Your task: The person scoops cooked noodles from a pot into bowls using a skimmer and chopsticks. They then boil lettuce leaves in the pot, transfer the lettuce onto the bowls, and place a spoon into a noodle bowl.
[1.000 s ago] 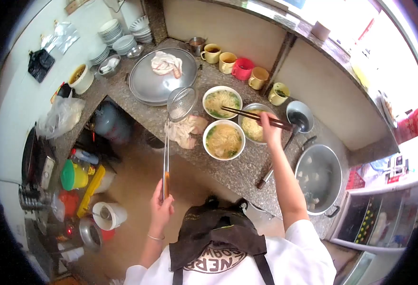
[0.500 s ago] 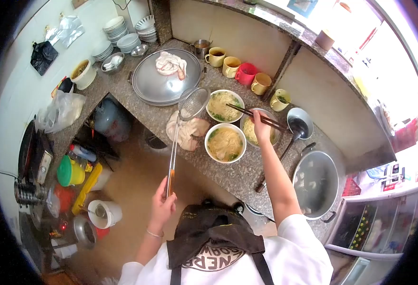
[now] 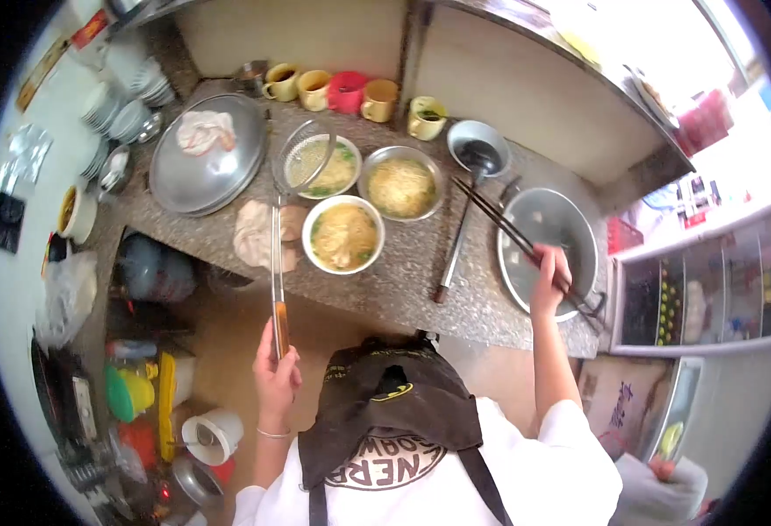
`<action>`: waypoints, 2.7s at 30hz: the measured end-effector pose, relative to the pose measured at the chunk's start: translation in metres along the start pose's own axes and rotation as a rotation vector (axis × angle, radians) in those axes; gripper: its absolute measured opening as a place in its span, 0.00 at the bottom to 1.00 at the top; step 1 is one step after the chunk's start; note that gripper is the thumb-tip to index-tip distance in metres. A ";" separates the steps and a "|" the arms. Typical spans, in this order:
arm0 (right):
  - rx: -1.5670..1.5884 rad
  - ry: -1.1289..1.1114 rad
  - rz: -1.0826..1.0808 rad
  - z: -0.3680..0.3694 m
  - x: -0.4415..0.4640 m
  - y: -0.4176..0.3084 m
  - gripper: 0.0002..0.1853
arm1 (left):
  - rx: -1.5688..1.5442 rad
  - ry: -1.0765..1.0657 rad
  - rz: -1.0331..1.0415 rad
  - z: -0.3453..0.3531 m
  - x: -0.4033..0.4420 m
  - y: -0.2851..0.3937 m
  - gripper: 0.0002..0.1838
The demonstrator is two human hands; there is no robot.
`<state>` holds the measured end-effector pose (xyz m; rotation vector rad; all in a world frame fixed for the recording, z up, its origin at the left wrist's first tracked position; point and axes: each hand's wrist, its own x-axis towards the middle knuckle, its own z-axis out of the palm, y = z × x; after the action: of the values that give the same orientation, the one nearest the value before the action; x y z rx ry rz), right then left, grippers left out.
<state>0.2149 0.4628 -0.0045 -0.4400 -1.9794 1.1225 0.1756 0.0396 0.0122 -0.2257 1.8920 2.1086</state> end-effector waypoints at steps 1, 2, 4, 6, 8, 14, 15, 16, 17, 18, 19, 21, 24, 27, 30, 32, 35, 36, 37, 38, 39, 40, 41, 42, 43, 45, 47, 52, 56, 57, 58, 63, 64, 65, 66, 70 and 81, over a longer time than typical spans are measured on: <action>-0.155 -0.023 -0.048 -0.020 -0.021 0.008 0.09 | 0.047 -0.048 0.015 0.006 0.004 0.003 0.30; -0.312 -0.047 -0.090 -0.038 -0.041 0.018 0.06 | 0.053 -0.084 0.002 0.012 0.008 0.001 0.30; -0.406 -0.226 0.050 -0.043 -0.087 0.047 0.05 | 0.003 -0.181 -0.024 0.026 0.015 -0.003 0.30; -0.398 -0.457 -0.063 -0.027 -0.092 0.055 0.09 | 0.024 -0.274 -0.046 0.051 0.021 -0.001 0.29; -0.484 -0.502 -0.128 -0.010 -0.085 0.103 0.14 | -0.028 -0.392 -0.152 0.079 0.025 -0.001 0.29; 0.484 -0.473 0.744 0.025 -0.071 0.048 0.24 | -0.144 -0.751 -0.352 0.168 0.027 -0.030 0.25; 0.602 -0.538 0.778 0.024 -0.078 0.007 0.24 | -0.169 -0.826 -0.381 0.184 0.026 -0.042 0.23; 0.717 -0.608 0.806 0.020 -0.087 -0.016 0.24 | -0.158 -0.929 -0.422 0.198 0.025 -0.054 0.21; 0.751 -0.516 0.865 0.011 -0.096 -0.016 0.24 | -0.110 -0.975 -0.427 0.213 0.020 -0.066 0.19; 0.785 -0.427 0.923 0.003 -0.100 -0.013 0.24 | -0.062 -1.017 -0.431 0.225 0.017 -0.077 0.18; 0.799 -0.268 0.872 -0.008 -0.099 0.003 0.23 | 0.117 -1.096 -0.377 0.232 0.022 -0.090 0.16; 0.530 0.031 1.040 -0.059 -0.097 0.039 0.20 | 0.328 -1.161 -0.321 0.237 0.024 -0.102 0.15; -0.127 -0.031 0.880 -0.149 -0.097 0.113 0.19 | 0.312 -1.084 -0.436 0.226 0.026 -0.114 0.15; 0.231 0.076 1.164 -0.180 -0.074 0.120 0.07 | 0.318 -0.842 -0.501 0.201 0.034 -0.124 0.16; 0.681 0.235 1.289 -0.179 -0.051 0.152 0.04 | 0.278 -0.534 -0.557 0.174 0.040 -0.142 0.15; 0.820 0.282 1.336 -0.167 -0.028 0.166 0.05 | 0.269 -0.456 -0.524 0.165 0.041 -0.144 0.15; 0.870 0.182 1.388 -0.150 -0.004 0.200 0.04 | 0.234 -0.392 -0.524 0.170 0.035 -0.137 0.16; 0.874 0.167 1.390 -0.145 0.000 0.195 0.04 | 0.220 -0.367 -0.530 0.174 0.032 -0.136 0.16; 0.790 0.093 1.394 -0.141 0.004 0.188 0.04 | 0.215 -0.351 -0.525 0.178 0.030 -0.136 0.16; 0.704 0.017 1.397 -0.138 0.005 0.184 0.03 | 0.206 -0.340 -0.505 0.183 0.025 -0.138 0.16; 0.693 -0.055 1.405 -0.137 0.002 0.185 0.03 | 0.197 -0.329 -0.487 0.186 0.019 -0.140 0.16; 0.690 -0.075 1.410 -0.138 -0.002 0.184 0.03 | 0.190 -0.311 -0.487 0.188 0.015 -0.143 0.16; 0.663 -0.130 1.369 -0.139 -0.006 0.183 0.03 | 0.186 -0.313 -0.491 0.190 0.012 -0.147 0.16; 0.636 -0.182 1.328 -0.141 -0.011 0.179 0.03 | 0.183 -0.316 -0.495 0.192 0.008 -0.150 0.17; 0.616 -0.224 1.329 -0.143 -0.015 0.174 0.04 | 0.181 -0.304 -0.493 0.194 0.002 -0.149 0.17; 0.625 -0.257 1.355 -0.149 -0.020 0.164 0.04 | 0.174 -0.290 -0.503 0.194 -0.004 -0.155 0.17; 0.648 -0.329 1.383 -0.155 -0.024 0.156 0.06 | 0.171 -0.281 -0.510 0.193 -0.006 -0.162 0.17; 0.661 -0.439 1.413 -0.172 -0.038 0.151 0.07 | 0.186 -0.262 -0.502 0.199 -0.006 -0.168 0.17; 0.671 -0.523 1.458 -0.185 -0.047 0.140 0.08 | 0.184 -0.256 -0.487 0.209 -0.011 -0.170 0.18; 0.687 -0.538 1.457 -0.190 -0.050 0.138 0.09 | 0.182 -0.249 -0.490 0.211 -0.013 -0.171 0.18; 0.702 -0.551 1.457 -0.195 -0.052 0.135 0.09 | 0.189 -0.254 -0.490 0.213 -0.014 -0.172 0.18; 0.905 -0.541 1.549 -0.223 -0.055 0.115 0.19 | 0.187 -0.275 -0.508 0.224 -0.020 -0.180 0.18; 0.905 -0.542 1.549 -0.229 -0.056 0.114 0.19 | 0.196 -0.271 -0.513 0.228 -0.021 -0.179 0.17; 0.990 -0.518 1.577 -0.236 -0.057 0.114 0.20 | 0.205 -0.267 -0.517 0.230 -0.022 -0.179 0.17; 1.076 -0.493 1.603 -0.243 -0.057 0.113 0.20 | 0.204 -0.268 -0.517 0.232 -0.022 -0.180 0.17; 1.179 -0.454 1.606 -0.263 -0.059 0.100 0.23 | 0.196 -0.288 -0.519 0.236 -0.020 -0.188 0.16; 1.277 -0.244 1.525 -0.267 -0.056 0.087 0.21 | 0.247 -0.393 -0.489 0.231 0.001 -0.185 0.16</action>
<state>0.4509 0.6230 -0.0270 -1.0913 -0.3673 3.0424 0.2528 0.2843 -0.1347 -0.1795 1.6355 1.4613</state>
